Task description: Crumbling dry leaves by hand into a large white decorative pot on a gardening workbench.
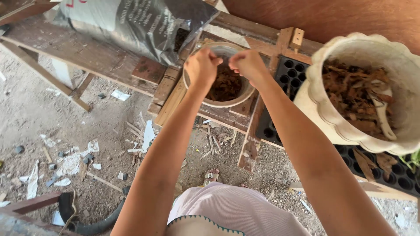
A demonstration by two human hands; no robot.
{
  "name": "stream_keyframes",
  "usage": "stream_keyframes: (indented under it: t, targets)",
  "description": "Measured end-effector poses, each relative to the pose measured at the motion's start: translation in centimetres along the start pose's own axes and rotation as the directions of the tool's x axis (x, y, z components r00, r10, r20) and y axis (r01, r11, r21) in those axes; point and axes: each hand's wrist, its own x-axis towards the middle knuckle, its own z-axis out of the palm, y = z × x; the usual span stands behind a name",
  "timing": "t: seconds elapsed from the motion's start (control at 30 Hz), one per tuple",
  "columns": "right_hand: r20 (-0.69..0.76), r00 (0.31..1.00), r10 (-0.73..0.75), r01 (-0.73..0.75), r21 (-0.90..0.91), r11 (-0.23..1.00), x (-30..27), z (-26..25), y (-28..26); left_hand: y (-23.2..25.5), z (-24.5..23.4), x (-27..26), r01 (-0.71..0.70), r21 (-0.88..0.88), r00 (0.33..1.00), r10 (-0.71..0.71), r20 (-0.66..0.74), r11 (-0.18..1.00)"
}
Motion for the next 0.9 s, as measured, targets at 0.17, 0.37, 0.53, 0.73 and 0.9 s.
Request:
stream_keyframes:
  t: [0.17,0.37,0.53,0.73,0.9]
  targets:
    - [0.174,0.985,-0.001,0.053,-0.292,0.955,1.0,-1.3,0.5,-1.6,2.9,2.9,0.252,0.098,0.967,-0.254,0.009,0.963]
    - [-0.009,0.981,-0.195,0.176,-0.397,0.901,-4.2,-8.0,-1.9,3.5,3.6,3.7,0.2,-0.114,0.976,-0.208,-0.059,0.973]
    - [-0.17,0.943,-0.287,0.183,-0.455,0.871,-9.0,-18.0,-1.6,12.4,2.0,0.5,0.104,-0.248,0.995,-0.101,0.023,0.963]
    - [-0.167,0.953,0.252,-0.295,-0.698,0.653,-13.3,-21.7,-0.7,19.7,5.3,-3.2,-0.061,-0.352,0.995,0.087,0.058,0.934]
    - [0.105,0.973,0.205,-0.007,-0.875,0.484,-7.2,-22.3,8.8,23.3,10.6,-6.3,-0.328,-0.342,0.944,0.314,-0.098,0.881]
